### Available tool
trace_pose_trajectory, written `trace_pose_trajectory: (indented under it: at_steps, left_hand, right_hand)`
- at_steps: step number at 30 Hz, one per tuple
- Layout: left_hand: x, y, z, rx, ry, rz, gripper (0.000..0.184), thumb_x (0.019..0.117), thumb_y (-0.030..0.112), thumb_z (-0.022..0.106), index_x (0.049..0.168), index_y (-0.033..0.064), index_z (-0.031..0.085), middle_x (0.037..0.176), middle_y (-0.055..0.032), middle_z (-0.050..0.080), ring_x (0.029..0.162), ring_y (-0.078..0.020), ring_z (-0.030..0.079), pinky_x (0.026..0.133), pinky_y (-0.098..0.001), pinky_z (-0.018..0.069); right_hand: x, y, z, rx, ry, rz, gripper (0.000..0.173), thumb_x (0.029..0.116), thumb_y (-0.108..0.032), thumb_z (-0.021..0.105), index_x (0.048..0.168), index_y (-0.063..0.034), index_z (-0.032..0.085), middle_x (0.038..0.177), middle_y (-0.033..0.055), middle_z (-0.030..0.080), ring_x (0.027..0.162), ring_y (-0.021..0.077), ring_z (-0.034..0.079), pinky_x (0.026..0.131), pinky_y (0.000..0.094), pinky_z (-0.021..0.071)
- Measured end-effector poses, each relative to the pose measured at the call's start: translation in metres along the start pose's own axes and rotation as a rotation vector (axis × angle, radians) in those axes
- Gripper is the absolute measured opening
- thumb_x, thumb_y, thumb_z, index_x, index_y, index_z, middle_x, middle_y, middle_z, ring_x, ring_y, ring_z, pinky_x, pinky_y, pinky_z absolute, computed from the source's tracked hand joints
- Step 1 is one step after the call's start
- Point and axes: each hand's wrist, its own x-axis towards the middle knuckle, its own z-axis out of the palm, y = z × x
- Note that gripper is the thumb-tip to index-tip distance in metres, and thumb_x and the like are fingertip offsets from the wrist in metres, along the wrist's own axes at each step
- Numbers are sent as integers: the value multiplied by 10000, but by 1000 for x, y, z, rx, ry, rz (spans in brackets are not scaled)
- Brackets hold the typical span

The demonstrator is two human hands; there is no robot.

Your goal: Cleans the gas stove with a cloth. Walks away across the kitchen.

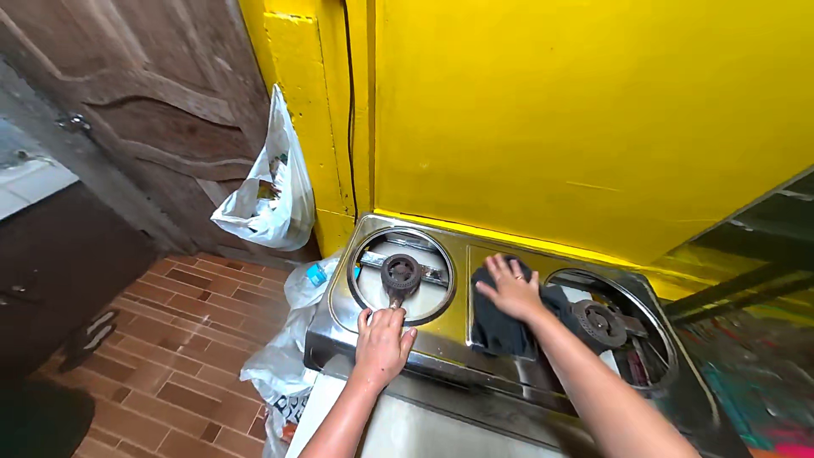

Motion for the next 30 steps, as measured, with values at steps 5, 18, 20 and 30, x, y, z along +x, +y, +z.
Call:
trace_pose_trajectory:
  at_steps: [5, 18, 20, 30]
  left_hand:
    - [2, -1, 1, -2, -15, 15, 498, 1033, 420, 484, 1284, 30, 665, 1223, -152, 701, 1240, -332, 620, 1175, -605, 268]
    - [-10, -27, 19, -149, 420, 320, 614, 972, 559, 426, 1020, 21, 719, 1084, -162, 732, 1137, -302, 680, 1136, -548, 393]
    - [-21, -42, 28, -404, 666, 334, 586, 1027, 619, 380, 1121, 80, 592, 1225, -101, 610, 1280, -164, 551, 1154, -363, 393]
    - [-70, -114, -76, -739, 896, -114, 575, 954, 313, 439, 1177, -216, 474, 1151, -143, 569, 1092, -49, 540, 983, -227, 440]
  right_hand:
    - [97, -30, -30, 64, 89, 324, 758, 1065, -622, 303, 1472, -21, 519, 1522, 228, 503, 1470, 391, 403, 1201, 640, 208]
    - [142, -313, 38, -32, -128, -300, 881, 1031, -602, 443, 1586, 62, 275, 1697, 283, 63, 1586, 430, 34, 1262, 628, 44]
    - [106, -328, 53, -148, -234, -447, 847, 1040, -630, 378, 1534, 58, 402, 1690, 278, 131, 1589, 416, 40, 1253, 653, -6]
    - [-92, -276, 108, 131, -66, -760, 582, 969, 81, 510, 1536, -42, 462, 1628, 224, 364, 1527, 433, 300, 1228, 625, 236]
